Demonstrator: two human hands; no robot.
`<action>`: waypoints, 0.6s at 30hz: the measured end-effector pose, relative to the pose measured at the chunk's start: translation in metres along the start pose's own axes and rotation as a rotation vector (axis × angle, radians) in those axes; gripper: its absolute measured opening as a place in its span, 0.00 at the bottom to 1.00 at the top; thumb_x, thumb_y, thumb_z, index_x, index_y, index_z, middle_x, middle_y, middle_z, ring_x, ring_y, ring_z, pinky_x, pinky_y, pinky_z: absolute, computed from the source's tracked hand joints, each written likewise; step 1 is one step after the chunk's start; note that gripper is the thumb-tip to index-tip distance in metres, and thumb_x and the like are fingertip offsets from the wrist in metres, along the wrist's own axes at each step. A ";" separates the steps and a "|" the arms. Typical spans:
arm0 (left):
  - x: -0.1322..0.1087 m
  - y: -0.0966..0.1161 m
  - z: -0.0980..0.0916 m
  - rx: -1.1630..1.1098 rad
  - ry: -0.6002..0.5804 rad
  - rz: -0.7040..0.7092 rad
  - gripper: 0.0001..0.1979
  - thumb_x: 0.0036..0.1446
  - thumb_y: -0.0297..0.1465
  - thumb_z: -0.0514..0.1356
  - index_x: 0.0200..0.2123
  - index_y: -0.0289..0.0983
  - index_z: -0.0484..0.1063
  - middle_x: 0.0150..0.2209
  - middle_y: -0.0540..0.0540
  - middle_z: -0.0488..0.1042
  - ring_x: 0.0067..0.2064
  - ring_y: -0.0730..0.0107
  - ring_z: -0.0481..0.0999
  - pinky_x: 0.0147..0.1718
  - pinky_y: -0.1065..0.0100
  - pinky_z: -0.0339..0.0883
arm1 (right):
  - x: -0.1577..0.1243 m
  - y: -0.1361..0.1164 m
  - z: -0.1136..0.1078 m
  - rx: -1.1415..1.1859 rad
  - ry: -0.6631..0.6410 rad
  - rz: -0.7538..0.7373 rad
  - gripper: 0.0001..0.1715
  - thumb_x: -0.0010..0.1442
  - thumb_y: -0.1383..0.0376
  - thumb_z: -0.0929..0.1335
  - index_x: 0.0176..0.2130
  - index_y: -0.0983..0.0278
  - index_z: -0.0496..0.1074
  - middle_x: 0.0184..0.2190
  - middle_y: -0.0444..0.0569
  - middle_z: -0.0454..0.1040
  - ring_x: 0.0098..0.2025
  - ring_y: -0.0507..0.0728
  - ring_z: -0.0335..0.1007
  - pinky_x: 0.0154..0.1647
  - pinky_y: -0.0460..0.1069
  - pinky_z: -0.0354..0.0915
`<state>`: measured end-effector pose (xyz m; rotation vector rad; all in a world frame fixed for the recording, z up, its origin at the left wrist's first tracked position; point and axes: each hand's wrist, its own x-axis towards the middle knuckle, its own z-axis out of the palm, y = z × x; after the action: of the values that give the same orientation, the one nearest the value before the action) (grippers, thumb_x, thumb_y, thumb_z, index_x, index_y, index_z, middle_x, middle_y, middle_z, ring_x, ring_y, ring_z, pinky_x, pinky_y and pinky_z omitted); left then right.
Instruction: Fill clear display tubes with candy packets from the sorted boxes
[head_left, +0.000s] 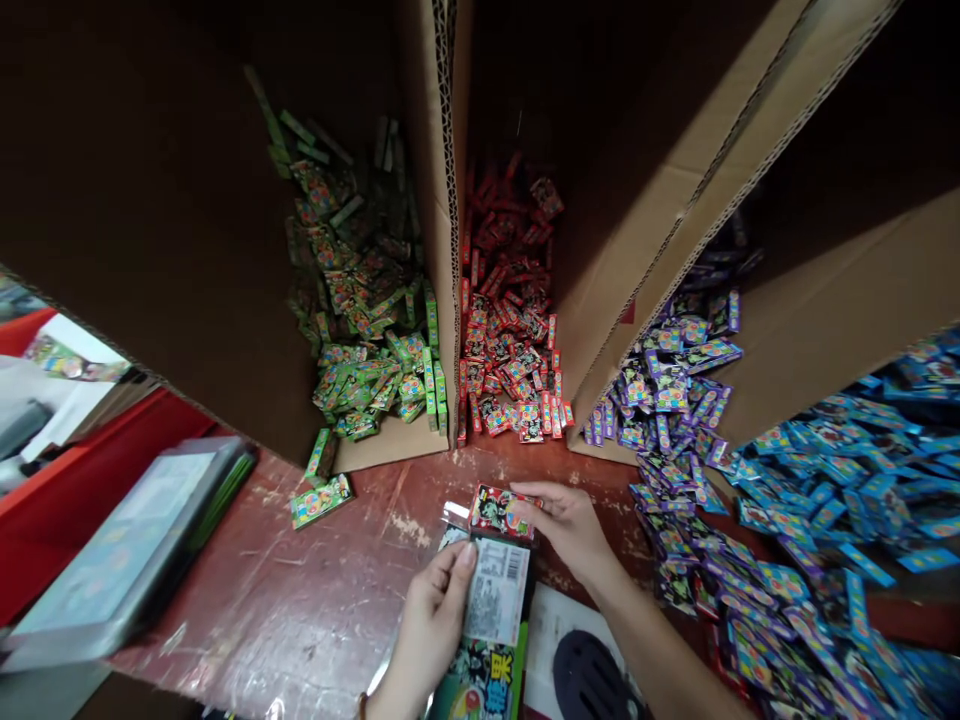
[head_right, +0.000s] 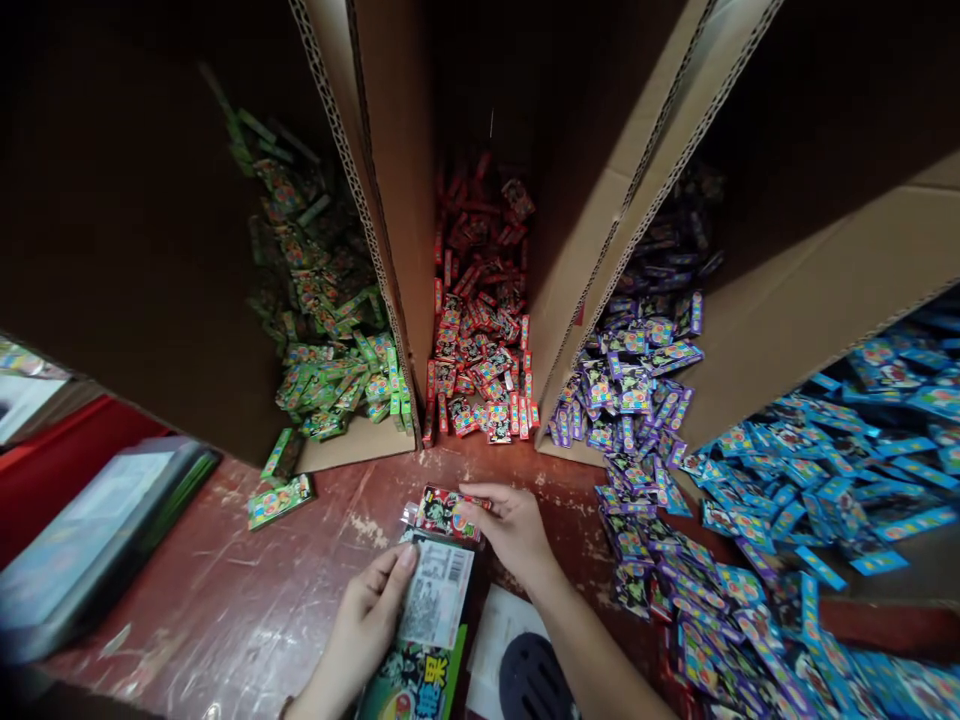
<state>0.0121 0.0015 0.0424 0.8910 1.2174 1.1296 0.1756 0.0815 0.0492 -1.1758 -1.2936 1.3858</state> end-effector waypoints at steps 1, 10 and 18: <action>0.000 0.000 -0.001 -0.020 0.008 -0.006 0.19 0.55 0.45 0.56 0.38 0.35 0.74 0.31 0.47 0.78 0.30 0.66 0.73 0.30 0.71 0.65 | 0.002 0.001 0.003 0.008 0.010 -0.006 0.17 0.43 0.58 0.75 0.35 0.62 0.78 0.36 0.52 0.79 0.37 0.60 0.76 0.40 0.54 0.72; -0.001 -0.002 -0.010 -0.063 0.066 0.002 0.21 0.52 0.46 0.58 0.37 0.34 0.75 0.30 0.47 0.78 0.30 0.65 0.73 0.30 0.71 0.65 | 0.011 -0.003 0.001 -0.053 -0.171 0.039 0.17 0.43 0.58 0.75 0.34 0.63 0.78 0.33 0.50 0.80 0.34 0.59 0.77 0.38 0.53 0.72; -0.002 -0.017 -0.032 -0.041 0.182 0.034 0.20 0.55 0.45 0.56 0.38 0.34 0.74 0.31 0.46 0.78 0.32 0.65 0.73 0.32 0.70 0.66 | 0.005 -0.002 0.027 -0.343 -0.485 -0.097 0.10 0.55 0.60 0.68 0.32 0.62 0.78 0.51 0.54 0.69 0.47 0.60 0.71 0.44 0.53 0.70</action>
<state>-0.0160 -0.0061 0.0210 0.7937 1.3258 1.2808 0.1481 0.0817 0.0514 -1.0061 -1.9659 1.4677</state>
